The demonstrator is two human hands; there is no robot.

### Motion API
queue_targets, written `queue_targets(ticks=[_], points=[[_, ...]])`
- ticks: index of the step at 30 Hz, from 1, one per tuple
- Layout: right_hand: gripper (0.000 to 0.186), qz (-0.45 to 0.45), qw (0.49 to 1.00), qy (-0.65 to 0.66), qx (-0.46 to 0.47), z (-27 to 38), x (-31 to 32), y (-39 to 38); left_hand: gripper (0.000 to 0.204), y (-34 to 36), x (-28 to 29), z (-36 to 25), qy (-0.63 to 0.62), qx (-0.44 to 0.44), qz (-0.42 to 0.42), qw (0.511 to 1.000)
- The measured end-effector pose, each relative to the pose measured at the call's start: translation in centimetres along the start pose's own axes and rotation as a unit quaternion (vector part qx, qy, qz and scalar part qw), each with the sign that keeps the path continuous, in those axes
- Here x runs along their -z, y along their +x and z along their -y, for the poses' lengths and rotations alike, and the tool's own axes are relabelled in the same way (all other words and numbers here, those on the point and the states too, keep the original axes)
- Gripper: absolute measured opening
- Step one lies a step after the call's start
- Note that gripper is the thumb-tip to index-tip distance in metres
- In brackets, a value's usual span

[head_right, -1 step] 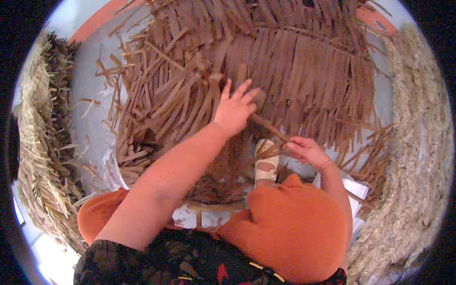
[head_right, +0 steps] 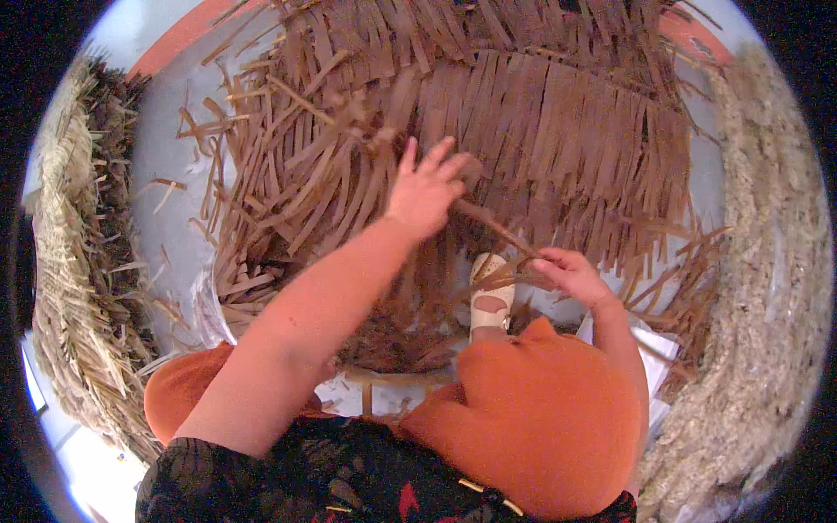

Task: The person sorts and bundles brown dried leaves, then places a wooden rod over a layer of leaves and folds them around the rod.

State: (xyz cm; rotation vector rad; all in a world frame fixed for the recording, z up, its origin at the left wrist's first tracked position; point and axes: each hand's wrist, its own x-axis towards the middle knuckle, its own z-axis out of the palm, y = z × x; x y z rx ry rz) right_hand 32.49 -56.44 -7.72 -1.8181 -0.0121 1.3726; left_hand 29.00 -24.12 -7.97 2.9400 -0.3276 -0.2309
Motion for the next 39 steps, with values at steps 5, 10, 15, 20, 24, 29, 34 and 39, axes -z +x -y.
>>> queue_targets(ticks=[5, 10, 15, 20, 24, 29, 34, 39], points=[[0.029, -0.328, 0.741, -0.521, 0.268, -0.3, 1.5, -2.9, 0.022, 0.4, 1.0, 3.3, 0.006, 0.051, 0.005, 0.999], [0.028, -0.194, 0.904, -0.282, 0.255, 3.3, -0.1, -1.9, 0.019, -0.3, 1.1, 1.3, -0.003, 0.050, -0.010, 0.999], [0.032, 0.033, 0.997, -0.055, 0.030, 7.4, -6.2, 1.9, 0.018, -3.0, 0.8, -0.5, -0.045, 0.013, -0.051, 0.998], [0.028, -0.310, 0.760, -0.480, 0.311, 6.3, -3.9, -0.4, 0.021, -0.2, 2.1, 2.5, -0.040, 0.103, -0.001, 0.994], [0.029, -0.333, 0.710, -0.568, 0.249, 5.5, -2.8, -3.1, 0.022, 0.4, 2.3, 1.5, -0.035, 0.069, 0.010, 0.997], [0.026, -0.285, 0.844, -0.381, 0.248, 5.1, -0.9, -6.9, 0.021, -1.2, 1.7, 5.5, -0.036, 0.119, 0.021, 0.992], [0.033, -0.097, 0.985, -0.143, -0.016, 8.7, 1.7, -7.4, 0.021, -2.6, 0.5, 4.3, -0.031, 0.075, 0.016, 0.997], [0.044, -0.121, 0.892, -0.366, 0.234, 10.5, -6.6, 0.9, 0.022, -2.0, 1.1, -0.4, -0.061, 0.017, -0.004, 0.998]])
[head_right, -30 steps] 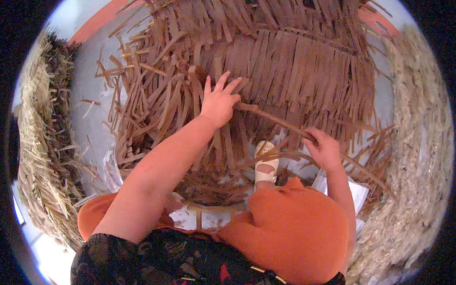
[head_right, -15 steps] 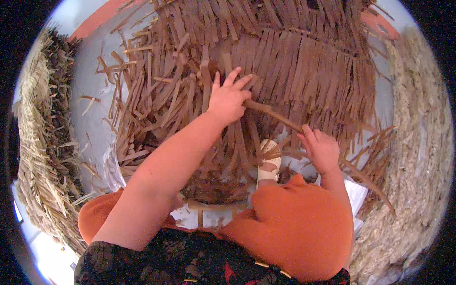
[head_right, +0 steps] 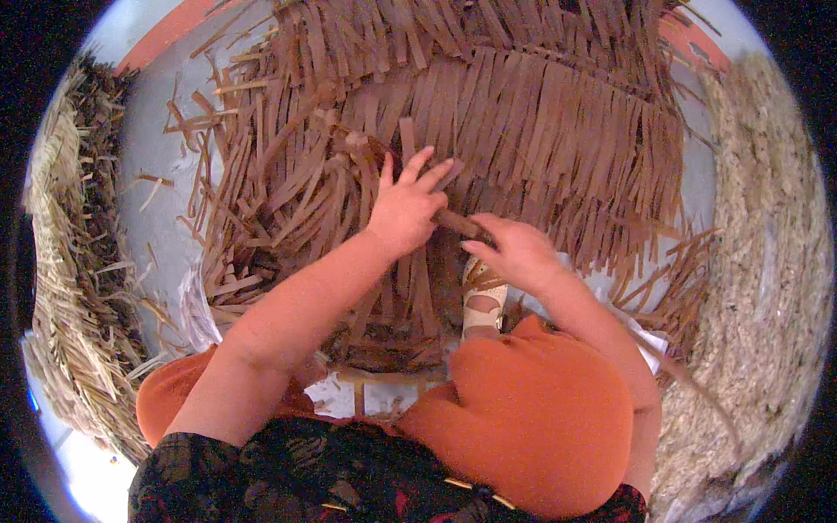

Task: The person sorts and bundles brown dried leaves, then places a wooden rod over a layer of leaves and folds them around the rod.

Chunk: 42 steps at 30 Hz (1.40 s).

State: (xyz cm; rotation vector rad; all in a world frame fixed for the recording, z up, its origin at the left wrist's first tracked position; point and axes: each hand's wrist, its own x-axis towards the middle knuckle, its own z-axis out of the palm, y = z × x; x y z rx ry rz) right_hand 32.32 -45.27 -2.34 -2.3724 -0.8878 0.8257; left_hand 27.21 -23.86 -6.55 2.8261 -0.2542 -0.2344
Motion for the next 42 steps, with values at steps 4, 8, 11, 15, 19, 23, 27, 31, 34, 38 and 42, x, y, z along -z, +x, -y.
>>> queue_targets(ticks=[4, 8, 11, 15, 19, 23, 27, 31, 34, 38, 42], points=[[0.034, 0.033, 0.998, 0.009, -0.062, 0.3, -1.3, 1.3, 0.024, -0.7, -1.6, 1.3, -0.034, -0.004, -0.042, 0.999], [0.032, 0.025, 0.996, -0.050, -0.073, 2.1, 3.6, -0.2, 0.022, 0.6, -0.4, 1.7, -0.046, 0.040, 0.000, 0.998], [0.033, 0.007, 0.996, -0.049, -0.070, 1.8, 4.7, -2.5, 0.024, 0.8, 0.1, 0.3, -0.048, 0.000, -0.021, 0.999], [0.031, 0.059, 0.994, -0.013, -0.089, 1.7, 6.5, -3.9, 0.030, 0.4, -0.2, 0.1, -0.059, -0.002, -0.011, 0.998], [0.031, 0.060, 0.995, -0.041, -0.073, 1.9, 6.9, -4.7, 0.031, -0.2, -0.5, 0.5, -0.059, -0.005, -0.001, 0.998], [0.034, -0.032, 0.978, -0.204, -0.022, 3.1, 7.8, -5.8, 0.028, -0.6, 1.0, 2.5, -0.057, 0.097, 0.049, 0.992], [0.036, -0.029, 0.953, -0.303, -0.004, 5.4, 10.0, -6.2, 0.026, -1.2, 1.4, 3.9, -0.040, 0.101, 0.027, 0.994], [0.035, -0.004, 0.953, -0.304, -0.018, 6.7, 10.6, -7.6, 0.027, -0.9, 1.4, 3.7, -0.052, 0.118, 0.055, 0.990], [0.035, 0.021, 0.947, -0.316, -0.046, 8.8, 11.6, -8.4, 0.029, -1.1, 0.9, 2.9, -0.062, 0.118, 0.061, 0.989], [0.035, 0.032, 0.932, -0.356, -0.061, 11.4, 12.9, -9.5, 0.032, -1.0, 0.7, 2.7, -0.071, 0.119, 0.043, 0.989], [0.034, 0.020, 0.938, -0.339, -0.071, 13.0, 15.0, -11.1, 0.034, -1.8, 1.0, 2.8, -0.086, 0.130, 0.041, 0.987]])
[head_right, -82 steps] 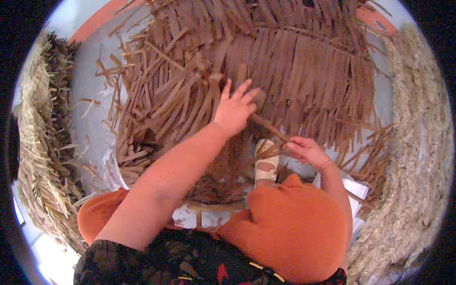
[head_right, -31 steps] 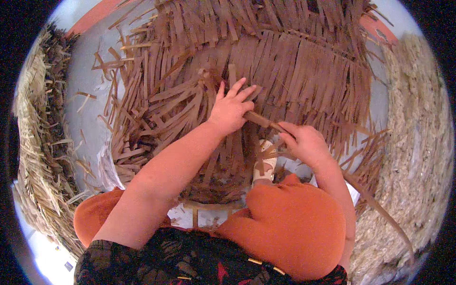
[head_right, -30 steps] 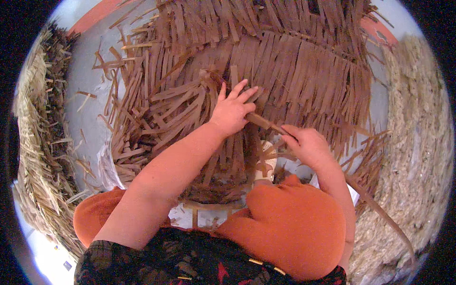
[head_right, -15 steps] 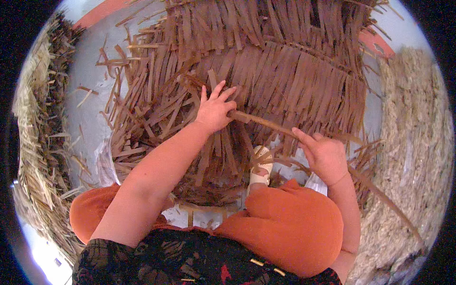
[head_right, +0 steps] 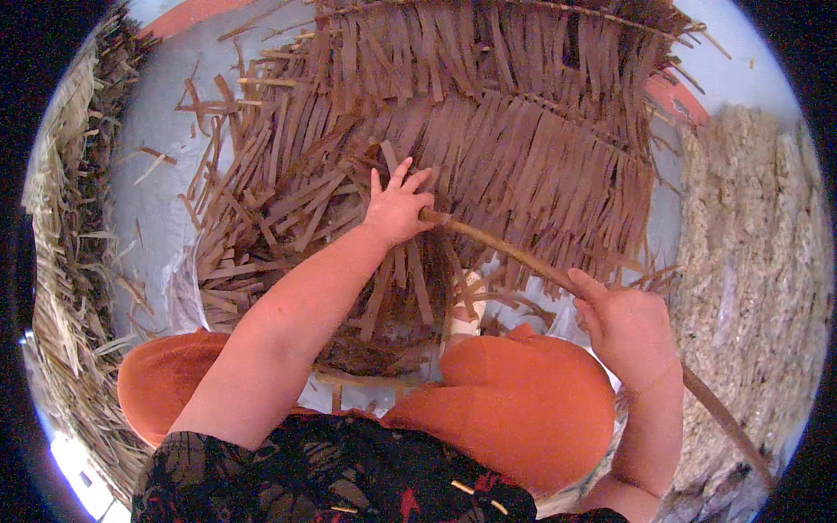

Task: The person sorts and bundles brown dried leaves, then places a wooden rod over a layer of leaves and folds them around the rod.

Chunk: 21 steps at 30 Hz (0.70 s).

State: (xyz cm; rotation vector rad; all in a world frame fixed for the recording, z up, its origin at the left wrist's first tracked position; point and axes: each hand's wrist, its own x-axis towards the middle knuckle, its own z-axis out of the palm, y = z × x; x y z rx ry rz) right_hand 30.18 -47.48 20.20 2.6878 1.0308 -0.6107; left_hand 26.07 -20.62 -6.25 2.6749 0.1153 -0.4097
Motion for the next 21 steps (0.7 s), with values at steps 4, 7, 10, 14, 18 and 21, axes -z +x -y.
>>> queue_targets(ticks=[4, 7, 10, 14, 18, 21], points=[[0.033, -0.020, 1.000, -0.008, -0.022, 0.9, 1.1, -2.0, 0.036, 0.3, 0.5, -0.5, -0.006, 0.008, -0.015, 1.000], [0.033, -0.012, 0.999, -0.010, -0.041, 0.9, 2.5, -3.2, 0.037, 0.4, 0.3, -0.3, -0.023, 0.021, -0.026, 0.999], [0.033, -0.014, 0.998, -0.039, -0.051, 1.5, 3.2, -4.0, 0.037, 0.6, 0.8, -0.4, -0.030, 0.021, -0.016, 0.999], [0.033, -0.059, 0.997, -0.037, -0.031, -0.3, 2.3, -3.2, 0.038, 0.3, 0.8, -1.4, -0.031, 0.036, -0.040, 0.998], [0.032, -0.045, 0.999, 0.005, 0.002, -1.6, 0.7, -0.1, 0.038, 0.9, 0.0, -2.0, -0.027, 0.019, -0.028, 0.999], [0.031, -0.065, 0.995, 0.047, 0.063, -0.7, -1.1, 2.9, 0.037, 1.2, -0.3, -2.5, -0.035, 0.003, 0.019, 0.999]])
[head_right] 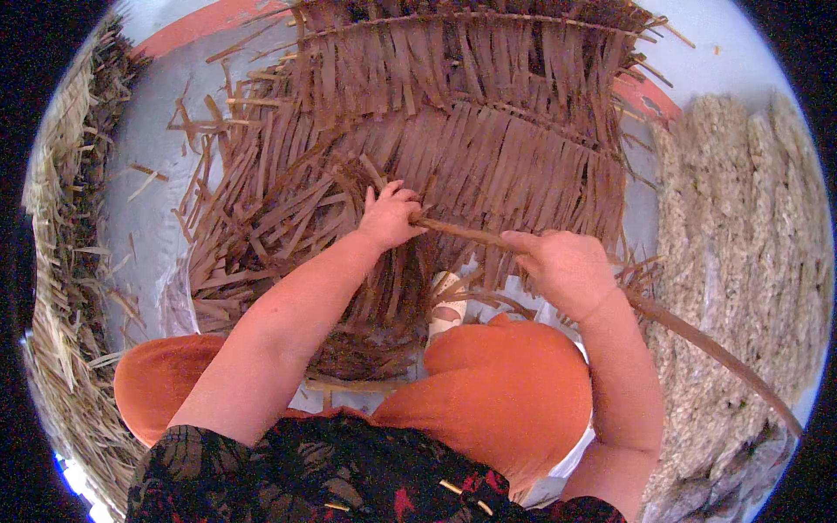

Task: The person sorts and bundles brown dried leaves, then places a wooden rod over a layer of leaves and folds them around the rod.

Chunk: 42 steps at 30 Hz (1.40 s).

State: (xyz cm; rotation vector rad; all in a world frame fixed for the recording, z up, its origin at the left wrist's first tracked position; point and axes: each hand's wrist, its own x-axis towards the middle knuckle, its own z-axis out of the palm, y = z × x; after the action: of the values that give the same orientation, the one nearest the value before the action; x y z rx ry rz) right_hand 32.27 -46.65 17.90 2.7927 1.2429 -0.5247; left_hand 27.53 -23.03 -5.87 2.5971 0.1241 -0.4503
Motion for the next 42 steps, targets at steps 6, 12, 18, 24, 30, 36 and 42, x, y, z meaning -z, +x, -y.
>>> queue_targets(ticks=[6, 12, 18, 24, 30, 36, 42], points=[[0.032, 0.071, 0.989, 0.104, -0.076, -1.3, 1.8, -0.1, 0.037, 1.1, 0.3, 2.8, 0.018, 0.061, 0.029, 0.998], [0.032, 0.016, 0.973, 0.172, -0.155, -5.8, 5.0, -7.1, 0.072, 1.7, 3.4, 2.1, 0.040, 0.103, 0.095, 0.989], [0.034, -0.139, 0.966, 0.169, -0.140, -2.2, 1.5, -10.6, 0.076, 1.7, 5.8, -2.8, -0.257, -0.128, -0.061, 0.956], [0.039, -0.204, 0.917, 0.239, -0.247, 1.7, 1.6, -20.8, 0.055, -4.2, 14.5, -17.3, -0.773, -0.074, 0.129, 0.617], [0.055, -0.155, 0.908, 0.225, -0.316, 5.2, 1.2, -31.4, 0.054, -9.3, 13.6, -27.4, -0.570, -0.110, 0.215, 0.785], [0.065, -0.086, 0.892, 0.295, -0.331, 8.2, -5.6, -36.1, 0.036, -15.2, 6.5, -34.6, -0.243, -0.185, 0.253, 0.918], [0.068, -0.082, 0.847, 0.416, -0.322, 7.2, -13.6, -39.9, 0.057, -17.4, 0.6, -35.9, 0.140, -0.308, 0.223, 0.914]])
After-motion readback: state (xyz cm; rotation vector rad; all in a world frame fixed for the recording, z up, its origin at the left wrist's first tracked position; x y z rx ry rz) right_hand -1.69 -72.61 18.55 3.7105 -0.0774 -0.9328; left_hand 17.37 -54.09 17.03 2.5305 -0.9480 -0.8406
